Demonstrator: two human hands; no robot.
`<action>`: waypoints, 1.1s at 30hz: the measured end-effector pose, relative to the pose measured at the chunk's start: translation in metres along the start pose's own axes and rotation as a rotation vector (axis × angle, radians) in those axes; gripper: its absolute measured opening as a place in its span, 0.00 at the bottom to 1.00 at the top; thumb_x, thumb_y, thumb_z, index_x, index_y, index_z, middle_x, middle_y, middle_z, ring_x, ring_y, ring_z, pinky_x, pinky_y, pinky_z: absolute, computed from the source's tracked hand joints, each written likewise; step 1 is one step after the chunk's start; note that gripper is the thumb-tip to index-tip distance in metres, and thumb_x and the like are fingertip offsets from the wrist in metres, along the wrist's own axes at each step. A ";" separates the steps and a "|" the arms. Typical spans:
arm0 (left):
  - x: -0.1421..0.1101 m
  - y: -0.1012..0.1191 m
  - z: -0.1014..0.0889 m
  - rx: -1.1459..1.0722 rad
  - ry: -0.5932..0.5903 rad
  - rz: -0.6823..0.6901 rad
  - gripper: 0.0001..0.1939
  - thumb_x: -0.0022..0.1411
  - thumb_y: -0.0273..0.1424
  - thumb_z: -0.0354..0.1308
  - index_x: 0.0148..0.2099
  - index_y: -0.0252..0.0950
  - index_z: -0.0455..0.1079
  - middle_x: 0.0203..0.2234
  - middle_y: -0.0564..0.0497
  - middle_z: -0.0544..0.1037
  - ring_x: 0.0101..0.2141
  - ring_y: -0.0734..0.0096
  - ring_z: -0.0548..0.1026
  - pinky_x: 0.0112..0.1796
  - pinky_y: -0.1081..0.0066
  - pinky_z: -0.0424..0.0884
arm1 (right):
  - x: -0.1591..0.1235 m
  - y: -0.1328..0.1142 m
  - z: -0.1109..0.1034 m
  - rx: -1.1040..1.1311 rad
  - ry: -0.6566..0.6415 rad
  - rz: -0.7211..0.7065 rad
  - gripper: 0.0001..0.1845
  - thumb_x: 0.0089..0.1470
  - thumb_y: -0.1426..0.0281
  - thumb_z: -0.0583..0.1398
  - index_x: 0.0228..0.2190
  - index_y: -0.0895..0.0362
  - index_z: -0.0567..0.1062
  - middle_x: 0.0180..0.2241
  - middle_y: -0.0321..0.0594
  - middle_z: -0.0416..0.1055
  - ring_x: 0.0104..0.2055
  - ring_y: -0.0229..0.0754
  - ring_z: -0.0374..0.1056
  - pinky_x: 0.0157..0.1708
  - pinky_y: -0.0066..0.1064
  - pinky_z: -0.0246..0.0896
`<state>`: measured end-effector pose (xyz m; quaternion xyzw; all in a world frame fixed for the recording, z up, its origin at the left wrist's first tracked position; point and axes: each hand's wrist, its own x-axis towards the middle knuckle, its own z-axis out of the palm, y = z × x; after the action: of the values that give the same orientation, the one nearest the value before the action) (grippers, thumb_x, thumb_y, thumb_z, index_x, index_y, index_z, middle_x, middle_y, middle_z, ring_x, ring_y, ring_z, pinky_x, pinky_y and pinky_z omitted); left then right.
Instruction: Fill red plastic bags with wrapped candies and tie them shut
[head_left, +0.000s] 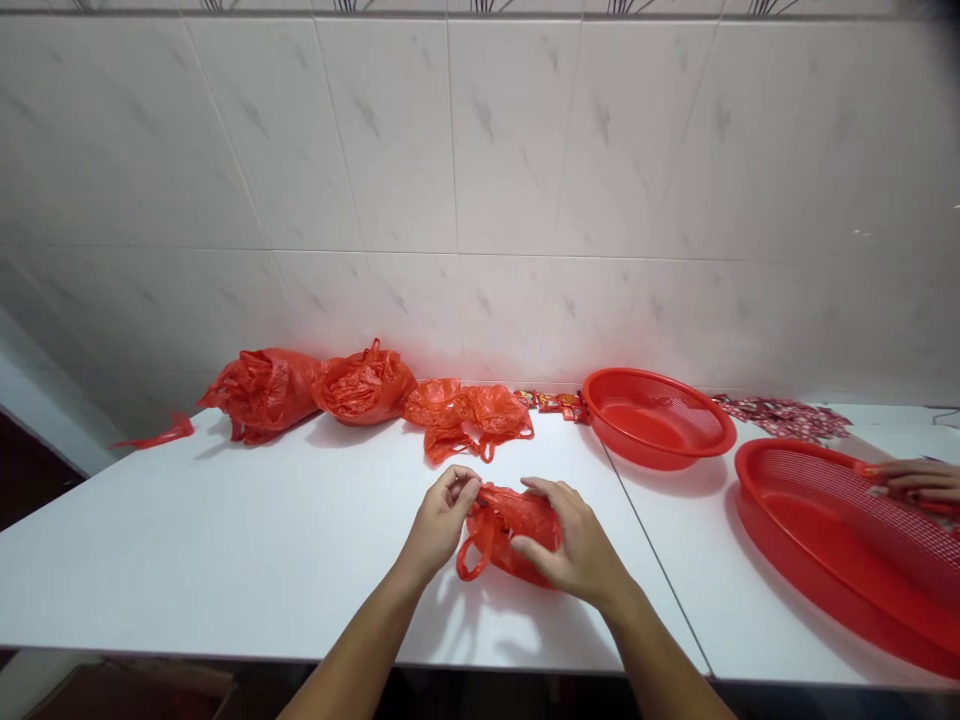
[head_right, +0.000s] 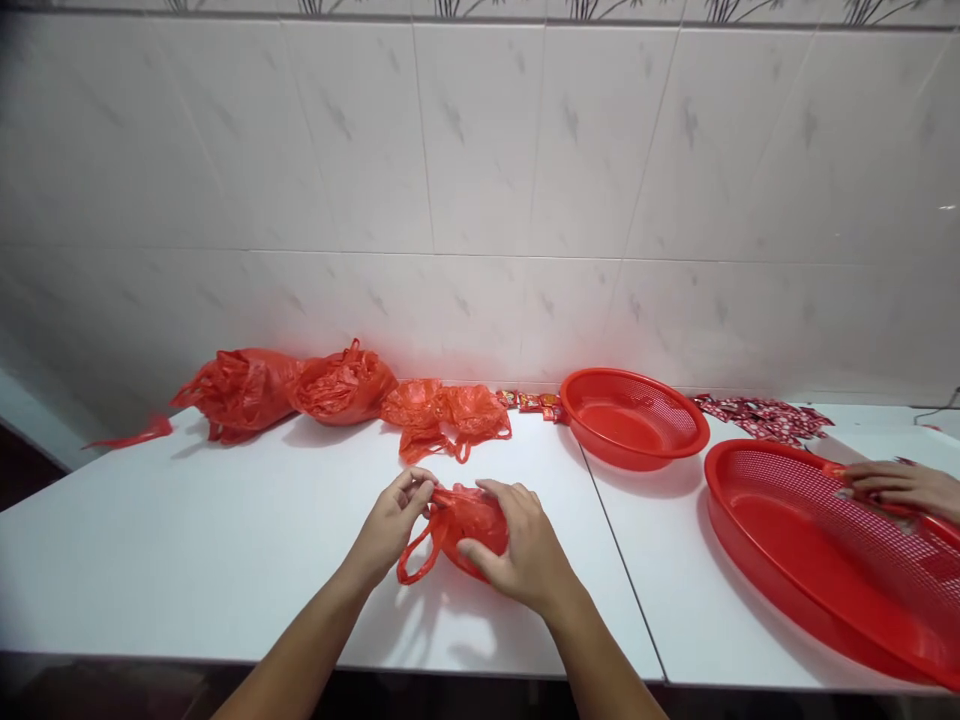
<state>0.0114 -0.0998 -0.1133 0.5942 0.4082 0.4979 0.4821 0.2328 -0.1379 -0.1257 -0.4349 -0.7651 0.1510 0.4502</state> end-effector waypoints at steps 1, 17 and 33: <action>-0.001 0.001 0.000 -0.014 -0.008 -0.005 0.15 0.71 0.44 0.60 0.47 0.38 0.72 0.37 0.50 0.80 0.38 0.65 0.78 0.44 0.65 0.73 | 0.004 -0.003 0.004 -0.030 0.003 0.015 0.38 0.55 0.60 0.70 0.63 0.53 0.68 0.52 0.49 0.77 0.53 0.56 0.72 0.56 0.51 0.67; -0.007 -0.020 0.007 0.510 -0.126 0.266 0.21 0.75 0.38 0.52 0.65 0.39 0.68 0.64 0.39 0.73 0.65 0.52 0.68 0.65 0.50 0.60 | 0.039 0.006 0.038 0.661 0.032 0.408 0.20 0.71 0.51 0.53 0.38 0.53 0.70 0.27 0.31 0.65 0.26 0.38 0.60 0.27 0.28 0.58; -0.006 0.002 0.034 0.545 -0.284 0.228 0.17 0.75 0.35 0.49 0.37 0.40 0.76 0.32 0.48 0.80 0.37 0.61 0.75 0.49 0.59 0.68 | 0.003 0.004 0.012 0.636 -0.088 0.324 0.22 0.69 0.52 0.58 0.44 0.56 0.83 0.29 0.40 0.75 0.34 0.44 0.72 0.43 0.37 0.71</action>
<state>0.0441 -0.1117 -0.1136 0.8068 0.3860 0.3333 0.2984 0.2248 -0.1314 -0.1332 -0.3816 -0.6197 0.4695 0.5000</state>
